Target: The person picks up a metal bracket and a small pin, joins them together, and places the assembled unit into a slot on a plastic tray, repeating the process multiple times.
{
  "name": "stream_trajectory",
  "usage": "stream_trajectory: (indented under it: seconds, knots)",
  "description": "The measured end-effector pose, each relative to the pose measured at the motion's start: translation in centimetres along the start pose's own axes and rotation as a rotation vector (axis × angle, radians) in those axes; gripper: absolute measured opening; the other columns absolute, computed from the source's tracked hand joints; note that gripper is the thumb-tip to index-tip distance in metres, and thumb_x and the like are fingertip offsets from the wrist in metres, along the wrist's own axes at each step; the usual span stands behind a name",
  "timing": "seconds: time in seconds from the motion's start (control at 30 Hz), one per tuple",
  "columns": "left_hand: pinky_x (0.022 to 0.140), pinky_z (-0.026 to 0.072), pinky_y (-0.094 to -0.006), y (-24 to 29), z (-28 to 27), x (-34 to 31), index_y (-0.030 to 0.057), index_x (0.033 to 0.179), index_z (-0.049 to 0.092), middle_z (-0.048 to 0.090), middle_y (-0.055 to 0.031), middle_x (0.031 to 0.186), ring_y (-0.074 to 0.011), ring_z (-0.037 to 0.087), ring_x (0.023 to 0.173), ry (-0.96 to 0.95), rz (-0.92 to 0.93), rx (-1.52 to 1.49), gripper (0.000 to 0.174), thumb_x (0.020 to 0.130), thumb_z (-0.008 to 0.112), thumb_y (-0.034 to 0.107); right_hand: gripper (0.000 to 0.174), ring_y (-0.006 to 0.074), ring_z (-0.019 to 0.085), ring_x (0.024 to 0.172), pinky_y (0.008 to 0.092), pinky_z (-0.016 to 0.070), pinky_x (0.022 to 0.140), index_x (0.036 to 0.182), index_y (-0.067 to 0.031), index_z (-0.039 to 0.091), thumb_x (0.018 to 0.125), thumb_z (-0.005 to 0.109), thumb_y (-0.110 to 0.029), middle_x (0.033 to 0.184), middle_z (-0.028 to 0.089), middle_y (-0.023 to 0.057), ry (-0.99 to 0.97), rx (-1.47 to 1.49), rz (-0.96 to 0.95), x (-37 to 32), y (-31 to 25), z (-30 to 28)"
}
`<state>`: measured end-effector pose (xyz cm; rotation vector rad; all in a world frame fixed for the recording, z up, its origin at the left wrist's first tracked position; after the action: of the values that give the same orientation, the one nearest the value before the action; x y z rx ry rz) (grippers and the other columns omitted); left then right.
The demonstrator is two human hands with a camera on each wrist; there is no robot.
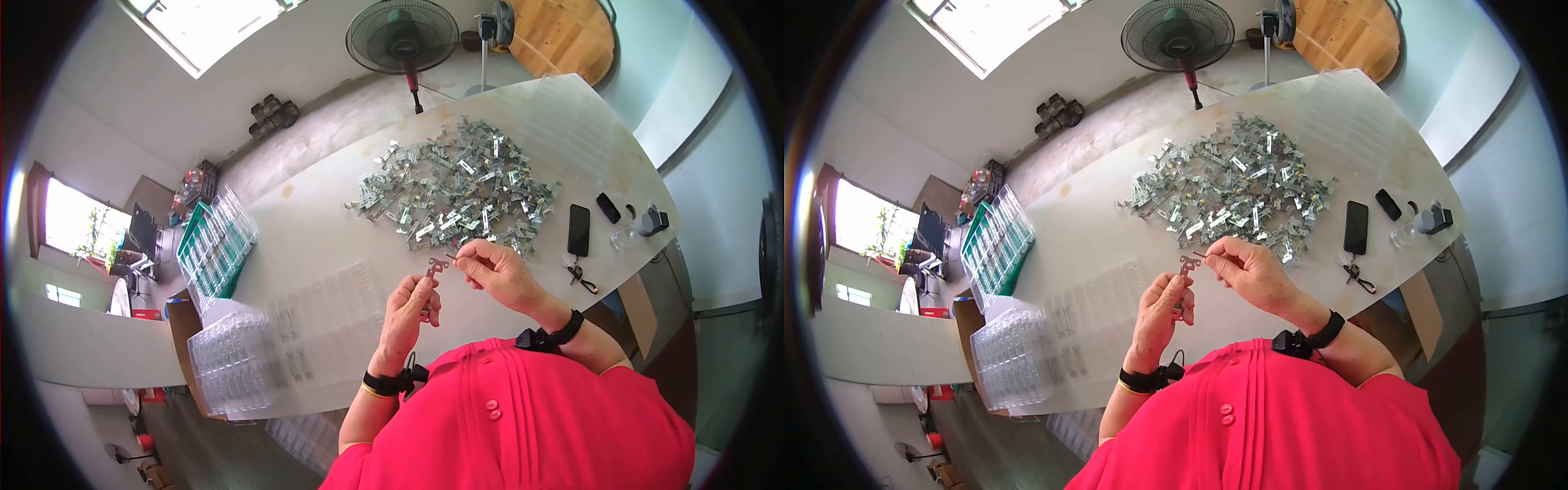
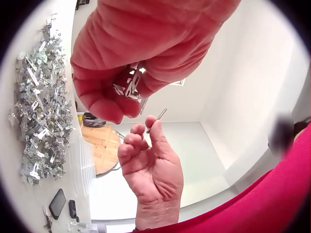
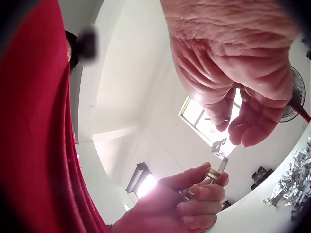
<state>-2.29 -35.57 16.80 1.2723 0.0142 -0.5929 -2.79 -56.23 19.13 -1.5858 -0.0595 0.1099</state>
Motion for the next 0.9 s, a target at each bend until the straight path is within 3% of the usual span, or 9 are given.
stream_trajectory:
  seconds: [0.13, 0.4, 0.5, 0.67, 0.73, 0.9]
  knots:
    - [0.054, 0.0439, -0.0227, 0.4, 0.3, -0.3, 0.0005, 0.108, 0.056, 0.059, -0.003, 0.074, -0.0094, 0.055, 0.057, 0.063, 0.094, 0.147, 0.031, 0.105, 0.052, 0.031, 0.01, 0.004, 0.053, 0.064, 0.0226, 0.0449, 0.057, 0.098, -0.0043, 0.065, 0.099, 0.062, -0.014, 0.07, 0.058, -0.0041, 0.005, -0.092, 0.005, -0.5, -0.8, 0.7]
    - [0.051, 0.0433, -0.0212, -0.4, 1.0, -0.2, 0.0024, 0.104, 0.056, 0.059, -0.001, 0.074, -0.0055, 0.052, 0.058, 0.132, 0.198, 0.244, 0.022, 0.103, 0.057, 0.024, 0.011, 0.0031, 0.049, 0.063, 0.024, 0.0405, 0.055, 0.096, -0.0035, 0.065, 0.098, 0.063, -0.014, 0.069, 0.056, -0.0037, -0.031, -0.125, 0.009, -0.4, -0.3, 0.3]
    - [0.054, 0.0438, -0.023, -0.9, 1.3, -0.1, 0.0024, 0.103, 0.056, 0.058, -0.0012, 0.074, -0.0072, 0.052, 0.06, 0.239, 0.246, 0.358, 0.021, 0.102, 0.06, 0.023, 0.011, 0.0035, 0.051, 0.063, 0.0238, 0.0418, 0.056, 0.098, -0.0031, 0.064, 0.098, 0.062, -0.013, 0.069, 0.057, -0.0032, -0.054, -0.156, -0.005, -0.3, -0.2, -0.1]
    - [0.057, 0.0449, -0.031, -1.0, 1.7, 0.0, 0.0016, 0.102, 0.055, 0.056, -0.009, 0.071, -0.0156, 0.051, 0.06, 0.403, 0.524, 0.741, 0.019, 0.099, 0.064, 0.018, 0.012, 0.0037, 0.053, 0.063, 0.0238, 0.0429, 0.056, 0.108, -0.0037, 0.061, 0.098, 0.061, -0.011, 0.068, 0.058, -0.0023, -0.086, -0.248, -0.008, -0.2, -1.1, -0.8]
    - [0.057, 0.0454, -0.0316, -0.7, 2.1, -0.1, 0.0017, 0.102, 0.056, 0.056, -0.0099, 0.071, -0.0172, 0.052, 0.06, 0.421, 0.556, 0.784, 0.018, 0.098, 0.064, 0.017, 0.019, 0.0044, 0.055, 0.063, 0.0238, 0.0441, 0.057, 0.116, -0.0046, 0.057, 0.099, 0.06, -0.011, 0.069, 0.059, -0.0014, -0.117, -0.242, 0.015, -0.1, -1.0, -1.0]
    - [0.057, 0.0469, -0.0333, -0.5, 2.9, -0.2, 0.0018, 0.104, 0.057, 0.059, -0.0117, 0.073, -0.0219, 0.055, 0.058, 0.399, 0.588, 0.894, 0.016, 0.096, 0.065, 0.014, 0.021, 0.0059, 0.058, 0.066, 0.0237, 0.0471, 0.058, 0.119, -0.0042, 0.056, 0.1, 0.059, -0.014, 0.072, 0.061, -0.0001, -0.189, -0.144, 0.086, 0.4, -0.7, -1.8]
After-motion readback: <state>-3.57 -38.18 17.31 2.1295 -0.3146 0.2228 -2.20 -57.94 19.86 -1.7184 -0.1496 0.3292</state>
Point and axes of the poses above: each hand's wrist, its own x-axis towards the middle knuckle, its own z-axis out of the palm, y = z × x, the point moved 1 cm from there along x, towards the middle knuckle
